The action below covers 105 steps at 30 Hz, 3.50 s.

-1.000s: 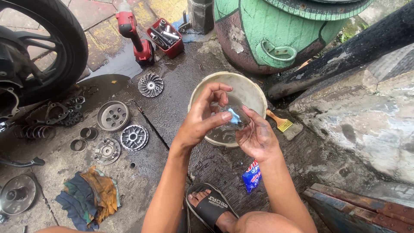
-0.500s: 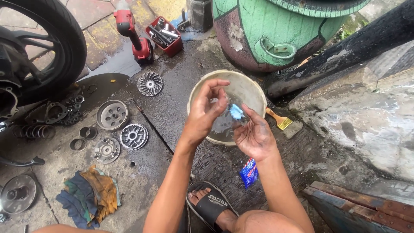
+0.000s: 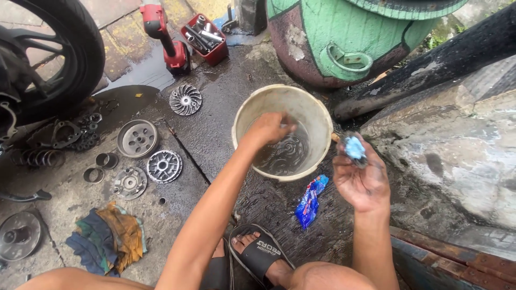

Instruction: Cleaning various motorcycle engine components in a bucket of solvent using a brush and sponge

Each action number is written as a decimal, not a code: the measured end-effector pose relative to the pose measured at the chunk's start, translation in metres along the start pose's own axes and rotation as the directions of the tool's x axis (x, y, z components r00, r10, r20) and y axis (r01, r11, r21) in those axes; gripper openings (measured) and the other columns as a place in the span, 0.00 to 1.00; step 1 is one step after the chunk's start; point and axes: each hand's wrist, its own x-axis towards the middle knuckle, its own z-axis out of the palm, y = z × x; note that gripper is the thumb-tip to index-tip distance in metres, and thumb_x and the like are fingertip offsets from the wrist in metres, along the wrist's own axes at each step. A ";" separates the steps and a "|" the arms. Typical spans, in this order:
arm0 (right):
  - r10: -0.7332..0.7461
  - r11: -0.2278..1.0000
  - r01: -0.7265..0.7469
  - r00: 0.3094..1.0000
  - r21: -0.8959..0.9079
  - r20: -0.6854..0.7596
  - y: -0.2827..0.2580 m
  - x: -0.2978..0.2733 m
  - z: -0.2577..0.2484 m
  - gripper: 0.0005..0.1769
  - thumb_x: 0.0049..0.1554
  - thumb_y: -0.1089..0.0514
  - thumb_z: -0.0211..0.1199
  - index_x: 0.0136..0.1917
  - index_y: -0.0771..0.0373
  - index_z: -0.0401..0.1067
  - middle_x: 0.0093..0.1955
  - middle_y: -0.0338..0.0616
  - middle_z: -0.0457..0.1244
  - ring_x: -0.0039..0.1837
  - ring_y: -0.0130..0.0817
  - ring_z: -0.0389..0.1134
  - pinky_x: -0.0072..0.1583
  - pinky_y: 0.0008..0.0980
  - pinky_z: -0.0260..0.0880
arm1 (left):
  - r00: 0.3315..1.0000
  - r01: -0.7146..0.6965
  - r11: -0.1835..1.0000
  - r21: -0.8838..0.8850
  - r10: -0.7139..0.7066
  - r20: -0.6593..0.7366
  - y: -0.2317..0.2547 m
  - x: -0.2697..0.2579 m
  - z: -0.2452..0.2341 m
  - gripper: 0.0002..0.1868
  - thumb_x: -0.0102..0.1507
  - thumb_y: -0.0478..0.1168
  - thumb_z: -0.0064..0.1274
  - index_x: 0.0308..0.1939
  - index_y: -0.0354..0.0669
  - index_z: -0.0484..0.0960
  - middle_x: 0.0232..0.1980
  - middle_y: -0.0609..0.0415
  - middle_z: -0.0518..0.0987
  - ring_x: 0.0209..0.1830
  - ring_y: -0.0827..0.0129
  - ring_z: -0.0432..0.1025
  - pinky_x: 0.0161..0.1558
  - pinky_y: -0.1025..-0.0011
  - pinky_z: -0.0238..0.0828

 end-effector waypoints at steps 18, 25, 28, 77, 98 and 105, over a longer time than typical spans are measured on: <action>0.036 0.979 -0.011 0.992 0.202 -0.122 -0.038 -0.011 -0.069 0.18 0.62 0.51 0.63 0.54 0.69 0.74 0.43 0.49 0.70 0.36 0.27 0.69 0.36 0.18 0.76 | 0.746 0.227 0.620 0.751 -0.607 0.275 -0.140 0.135 0.183 0.41 0.69 0.56 0.40 0.82 0.56 0.39 0.85 0.58 0.35 0.84 0.53 0.30 0.75 0.34 0.26; 0.036 0.982 -0.007 0.988 0.191 -0.148 -0.039 -0.010 -0.070 0.18 0.63 0.51 0.61 0.56 0.67 0.75 0.42 0.49 0.71 0.35 0.26 0.70 0.34 0.17 0.75 | 0.851 0.262 0.769 0.584 -0.469 0.235 -0.129 0.146 0.194 0.24 0.65 0.48 0.50 0.64 0.44 0.77 0.68 0.52 0.74 0.68 0.61 0.69 0.63 0.66 0.70; 0.082 0.970 -0.026 0.971 0.244 -0.223 -0.041 -0.015 -0.083 0.27 0.70 0.39 0.51 0.50 0.66 0.72 0.38 0.44 0.69 0.32 0.24 0.69 0.33 0.17 0.76 | 0.721 0.229 0.758 0.610 -0.554 0.417 -0.114 0.130 0.197 0.37 0.60 0.46 0.56 0.73 0.43 0.66 0.73 0.51 0.67 0.72 0.58 0.65 0.64 0.61 0.70; -0.056 0.985 0.039 0.994 -0.167 -0.098 0.000 0.045 -0.019 0.14 0.62 0.54 0.60 0.55 0.68 0.74 0.44 0.55 0.72 0.39 0.37 0.74 0.40 0.21 0.79 | 0.998 0.005 0.459 -0.888 -0.063 -0.027 -0.018 -0.045 0.013 0.29 0.66 0.55 0.53 0.63 0.43 0.68 0.47 0.32 0.79 0.30 0.49 0.77 0.29 0.63 0.76; -0.467 0.706 0.422 0.881 -0.569 0.075 0.088 0.052 0.023 0.13 0.52 0.69 0.70 0.52 0.63 0.76 0.49 0.51 0.72 0.49 0.39 0.75 0.53 0.41 0.81 | 0.977 -0.134 -0.285 -0.949 -0.196 -0.080 -0.053 -0.023 0.028 0.28 0.69 0.53 0.45 0.63 0.35 0.75 0.52 0.34 0.79 0.41 0.56 0.81 0.37 0.70 0.86; -0.416 0.089 0.628 0.729 -0.773 0.544 0.083 0.063 0.034 0.16 0.46 0.75 0.77 0.48 0.74 0.78 0.46 0.59 0.72 0.53 0.44 0.75 0.55 0.44 0.80 | 0.986 0.049 -0.236 -0.970 -0.142 0.084 -0.059 -0.026 0.037 0.28 0.68 0.50 0.37 0.61 0.31 0.78 0.56 0.36 0.81 0.51 0.49 0.79 0.48 0.56 0.80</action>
